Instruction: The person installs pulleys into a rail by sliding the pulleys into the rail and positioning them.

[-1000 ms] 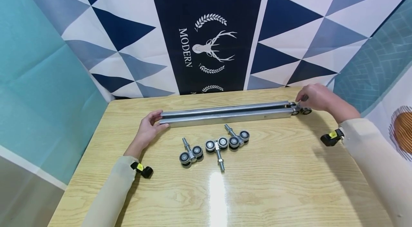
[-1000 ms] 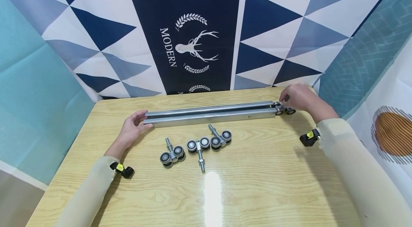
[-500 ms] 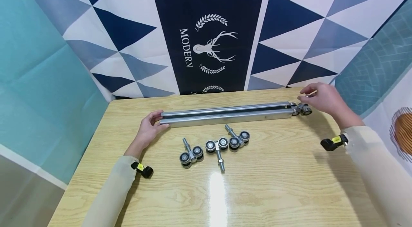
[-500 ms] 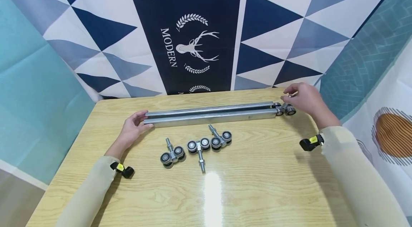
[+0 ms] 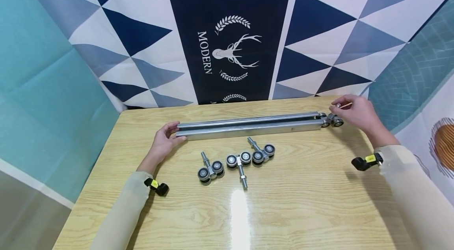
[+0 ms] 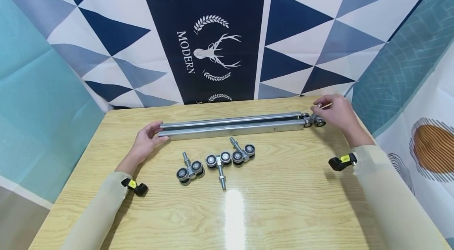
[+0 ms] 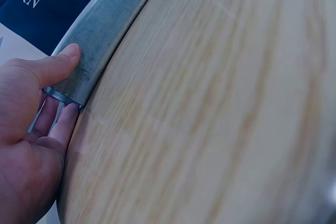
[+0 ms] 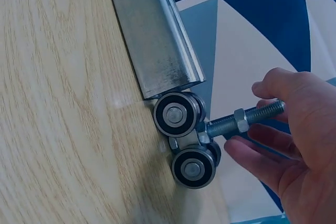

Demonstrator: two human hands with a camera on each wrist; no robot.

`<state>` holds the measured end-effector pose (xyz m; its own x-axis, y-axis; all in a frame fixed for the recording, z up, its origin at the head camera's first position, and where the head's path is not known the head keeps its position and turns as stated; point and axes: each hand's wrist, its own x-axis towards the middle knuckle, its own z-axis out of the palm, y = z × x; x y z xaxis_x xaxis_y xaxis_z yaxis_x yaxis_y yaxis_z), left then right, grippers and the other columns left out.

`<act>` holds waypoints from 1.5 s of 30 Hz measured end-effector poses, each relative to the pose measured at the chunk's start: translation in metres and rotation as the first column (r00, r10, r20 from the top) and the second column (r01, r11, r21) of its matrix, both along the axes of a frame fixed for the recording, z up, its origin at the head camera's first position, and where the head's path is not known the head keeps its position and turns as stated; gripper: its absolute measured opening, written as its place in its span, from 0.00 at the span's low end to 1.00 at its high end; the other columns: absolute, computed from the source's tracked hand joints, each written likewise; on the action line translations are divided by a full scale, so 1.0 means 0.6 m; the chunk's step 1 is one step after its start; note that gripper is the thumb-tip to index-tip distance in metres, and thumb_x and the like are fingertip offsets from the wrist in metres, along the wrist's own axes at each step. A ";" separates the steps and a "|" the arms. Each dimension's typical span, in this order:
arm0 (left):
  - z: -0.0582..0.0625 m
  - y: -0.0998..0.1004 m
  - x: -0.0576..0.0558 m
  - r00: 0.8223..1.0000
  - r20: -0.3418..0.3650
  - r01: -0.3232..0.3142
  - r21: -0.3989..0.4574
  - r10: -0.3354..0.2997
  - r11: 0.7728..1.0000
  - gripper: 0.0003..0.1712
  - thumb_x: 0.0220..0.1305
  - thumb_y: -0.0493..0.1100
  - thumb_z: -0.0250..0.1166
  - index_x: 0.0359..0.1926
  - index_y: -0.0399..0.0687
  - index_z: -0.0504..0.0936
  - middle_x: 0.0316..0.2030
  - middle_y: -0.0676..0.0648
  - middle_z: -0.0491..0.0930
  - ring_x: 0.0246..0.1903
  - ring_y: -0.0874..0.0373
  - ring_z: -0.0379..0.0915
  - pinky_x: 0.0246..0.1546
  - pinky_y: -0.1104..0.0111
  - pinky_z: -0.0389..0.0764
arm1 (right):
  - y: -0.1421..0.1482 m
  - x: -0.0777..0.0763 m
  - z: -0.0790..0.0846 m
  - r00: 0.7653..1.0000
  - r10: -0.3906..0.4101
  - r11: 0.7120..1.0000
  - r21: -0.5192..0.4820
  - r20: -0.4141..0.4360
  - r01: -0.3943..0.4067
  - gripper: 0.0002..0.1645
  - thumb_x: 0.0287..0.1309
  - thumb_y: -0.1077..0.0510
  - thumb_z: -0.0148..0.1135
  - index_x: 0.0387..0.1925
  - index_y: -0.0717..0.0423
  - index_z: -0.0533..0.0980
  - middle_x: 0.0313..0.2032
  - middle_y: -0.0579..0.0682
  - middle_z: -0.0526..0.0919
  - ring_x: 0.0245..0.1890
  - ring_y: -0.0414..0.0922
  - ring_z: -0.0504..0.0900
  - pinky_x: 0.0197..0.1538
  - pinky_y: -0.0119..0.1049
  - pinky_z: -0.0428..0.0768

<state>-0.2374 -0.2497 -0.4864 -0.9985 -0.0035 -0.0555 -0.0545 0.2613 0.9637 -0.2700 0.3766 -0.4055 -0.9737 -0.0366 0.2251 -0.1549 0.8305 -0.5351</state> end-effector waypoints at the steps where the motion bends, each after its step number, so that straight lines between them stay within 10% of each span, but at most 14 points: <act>1: 0.000 0.000 0.000 1.000 0.001 -0.001 0.002 0.001 1.000 0.40 0.57 0.32 0.73 0.70 0.42 0.68 0.67 0.40 0.68 0.66 0.49 0.66 0.67 0.69 0.75 | 0.000 0.000 -0.001 1.000 -0.001 1.000 -0.008 -0.003 0.001 0.22 0.61 0.43 0.66 0.43 0.58 0.84 0.39 0.59 0.85 0.28 0.24 0.75 0.26 0.30 0.79; 22: 0.002 -0.001 0.002 1.000 -0.008 0.013 0.003 -0.013 1.000 0.40 0.58 0.33 0.73 0.70 0.42 0.67 0.67 0.40 0.68 0.66 0.49 0.65 0.65 0.72 0.76 | -0.011 0.002 -0.002 0.998 -0.058 0.997 -0.046 -0.022 0.057 0.17 0.60 0.49 0.68 0.39 0.60 0.87 0.31 0.44 0.84 0.23 0.27 0.74 0.20 0.29 0.76; 31: 0.001 -0.001 0.000 1.000 0.001 0.011 0.014 -0.011 1.000 0.41 0.57 0.32 0.73 0.71 0.41 0.67 0.68 0.39 0.68 0.67 0.48 0.64 0.63 0.77 0.76 | -0.021 0.003 -0.005 0.998 -0.041 0.997 -0.060 -0.045 0.039 0.14 0.60 0.52 0.68 0.38 0.61 0.87 0.36 0.59 0.86 0.22 0.30 0.74 0.19 0.28 0.75; 45: -0.001 -0.001 0.000 1.000 0.002 0.010 0.018 -0.010 1.000 0.41 0.57 0.32 0.73 0.70 0.42 0.67 0.68 0.39 0.68 0.67 0.49 0.65 0.66 0.74 0.75 | -0.018 0.003 -0.005 0.997 -0.048 0.995 -0.092 -0.058 0.042 0.14 0.61 0.52 0.68 0.38 0.60 0.87 0.26 0.32 0.83 0.21 0.27 0.75 0.19 0.26 0.76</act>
